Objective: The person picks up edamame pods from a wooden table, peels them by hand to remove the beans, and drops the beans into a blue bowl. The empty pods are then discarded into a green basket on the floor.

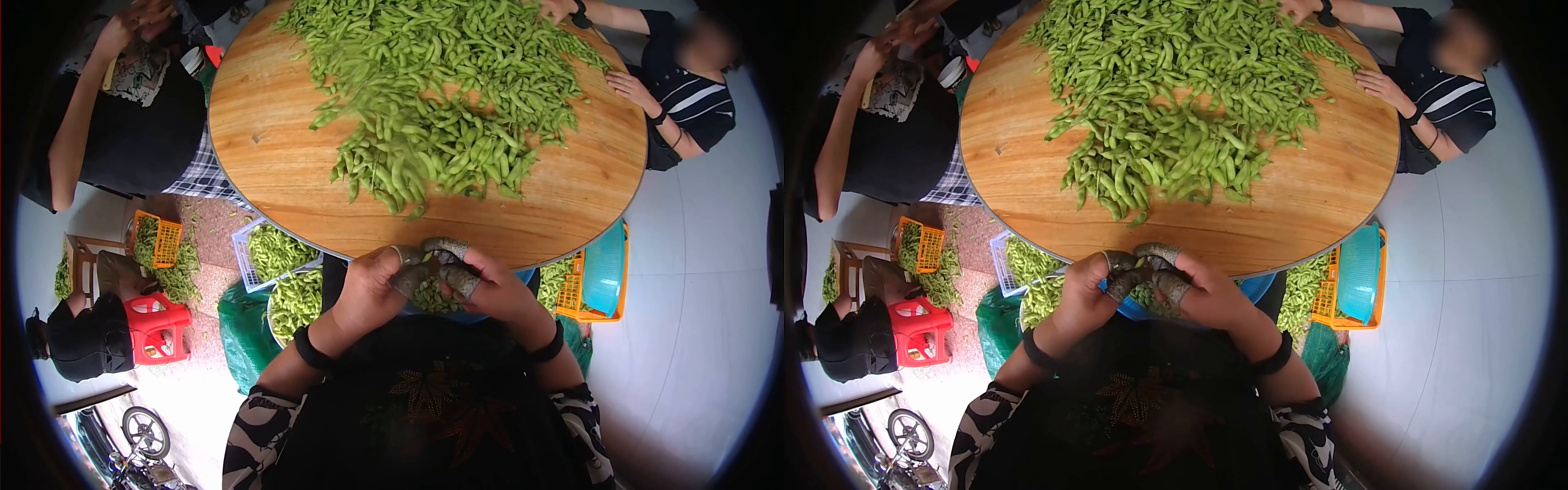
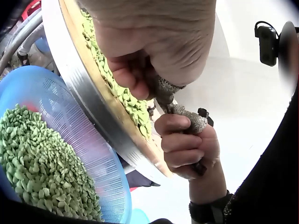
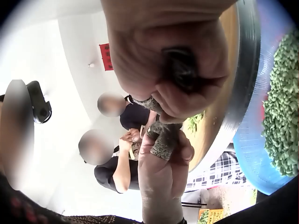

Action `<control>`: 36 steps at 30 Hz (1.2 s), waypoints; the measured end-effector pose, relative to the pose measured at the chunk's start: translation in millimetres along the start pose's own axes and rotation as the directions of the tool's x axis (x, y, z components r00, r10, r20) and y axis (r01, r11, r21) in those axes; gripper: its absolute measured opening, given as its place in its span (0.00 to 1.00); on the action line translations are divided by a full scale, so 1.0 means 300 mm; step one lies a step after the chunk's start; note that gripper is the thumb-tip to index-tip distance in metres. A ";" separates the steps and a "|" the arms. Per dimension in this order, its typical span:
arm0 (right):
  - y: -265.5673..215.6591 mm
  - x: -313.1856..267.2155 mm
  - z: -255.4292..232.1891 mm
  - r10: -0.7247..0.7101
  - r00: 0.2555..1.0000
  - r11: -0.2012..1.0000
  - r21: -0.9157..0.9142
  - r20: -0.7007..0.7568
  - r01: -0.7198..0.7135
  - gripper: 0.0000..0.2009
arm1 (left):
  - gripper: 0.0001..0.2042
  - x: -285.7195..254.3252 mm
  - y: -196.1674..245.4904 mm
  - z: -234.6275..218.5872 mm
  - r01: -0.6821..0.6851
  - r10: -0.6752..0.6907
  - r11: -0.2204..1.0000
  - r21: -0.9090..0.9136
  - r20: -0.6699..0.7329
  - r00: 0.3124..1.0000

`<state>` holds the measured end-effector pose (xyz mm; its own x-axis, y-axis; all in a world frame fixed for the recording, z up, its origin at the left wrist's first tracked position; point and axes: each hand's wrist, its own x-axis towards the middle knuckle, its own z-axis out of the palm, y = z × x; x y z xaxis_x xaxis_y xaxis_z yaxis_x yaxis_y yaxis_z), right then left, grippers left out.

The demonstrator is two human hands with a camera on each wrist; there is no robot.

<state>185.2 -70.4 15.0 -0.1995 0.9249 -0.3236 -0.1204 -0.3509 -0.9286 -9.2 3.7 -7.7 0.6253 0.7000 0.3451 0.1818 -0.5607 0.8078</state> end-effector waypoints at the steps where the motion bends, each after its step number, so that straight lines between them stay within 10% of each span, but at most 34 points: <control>1: -0.002 0.001 0.000 0.058 0.998 0.995 0.083 0.015 -0.059 0.21 | 0.07 -0.002 -0.003 0.000 0.001 -0.001 1.000 0.000 0.001 1.000; 4: 0.001 0.006 -0.011 0.173 0.979 0.926 0.319 0.108 -0.199 0.18 | 0.05 -0.016 -0.031 0.000 0.261 -0.232 0.841 -0.473 0.120 0.965; 6: -0.009 0.012 -0.005 0.191 0.970 0.871 0.429 0.149 -0.237 0.17 | 0.05 -0.019 -0.062 -0.009 0.528 -0.320 -0.003 -0.849 0.501 0.804; 13: 0.009 0.008 -0.009 0.192 0.975 0.914 0.342 0.109 -0.218 0.15 | 0.07 0.013 -0.056 -0.014 0.635 -0.424 0.464 -0.617 0.475 0.771; 15: -0.013 0.000 0.001 0.200 0.977 0.933 0.288 0.079 -0.214 0.15 | 0.08 0.015 -0.055 -0.005 0.156 -0.109 0.937 -0.312 0.162 0.981; 16: -0.022 -0.004 0.004 0.204 0.978 0.950 0.231 0.049 -0.210 0.16 | 0.08 0.019 -0.057 -0.010 0.157 -0.109 0.937 -0.312 0.164 0.980; 18: -0.021 -0.009 0.001 0.190 0.981 0.960 0.205 0.027 -0.192 0.16 | 0.07 0.028 -0.054 -0.025 -0.136 0.097 0.950 0.280 0.152 0.984; 21: -0.026 -0.018 -0.002 0.155 0.988 0.976 0.155 -0.007 -0.152 0.16 | 0.06 0.044 0.001 -0.016 -0.221 0.172 0.846 0.485 0.144 0.975; 25: -0.022 -0.028 -0.001 0.085 0.996 0.986 0.147 -0.033 -0.079 0.15 | 0.05 0.042 -0.001 0.018 -0.105 0.105 0.994 -0.015 0.022 0.994; 27: -0.003 -0.024 -0.002 0.069 0.996 0.990 0.130 -0.048 -0.062 0.15 | 0.04 0.022 0.018 0.021 0.491 -0.427 0.666 -0.562 0.253 0.868; 31: 0.015 -0.016 -0.004 0.109 0.993 0.979 0.178 -0.045 -0.100 0.14 | 0.03 0.007 -0.020 0.039 0.576 -0.467 0.623 -0.530 0.339 0.817; 33: 0.021 -0.018 -0.006 0.061 0.997 0.989 0.135 -0.056 -0.053 0.15 | 0.03 -0.001 -0.034 0.080 0.314 -0.296 0.803 -0.506 0.118 0.948; 36: 0.012 -0.029 -0.009 0.046 0.998 0.996 0.082 -0.041 -0.042 0.15 | 0.04 0.028 -0.009 0.025 0.289 -0.217 0.858 -0.425 0.212 0.953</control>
<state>189.2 -79.4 13.9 -0.1648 0.9132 -0.3728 -0.1915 -0.4004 -0.8961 1.2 7.9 -10.5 0.7172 0.6948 0.0528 0.0139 -0.0901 0.9958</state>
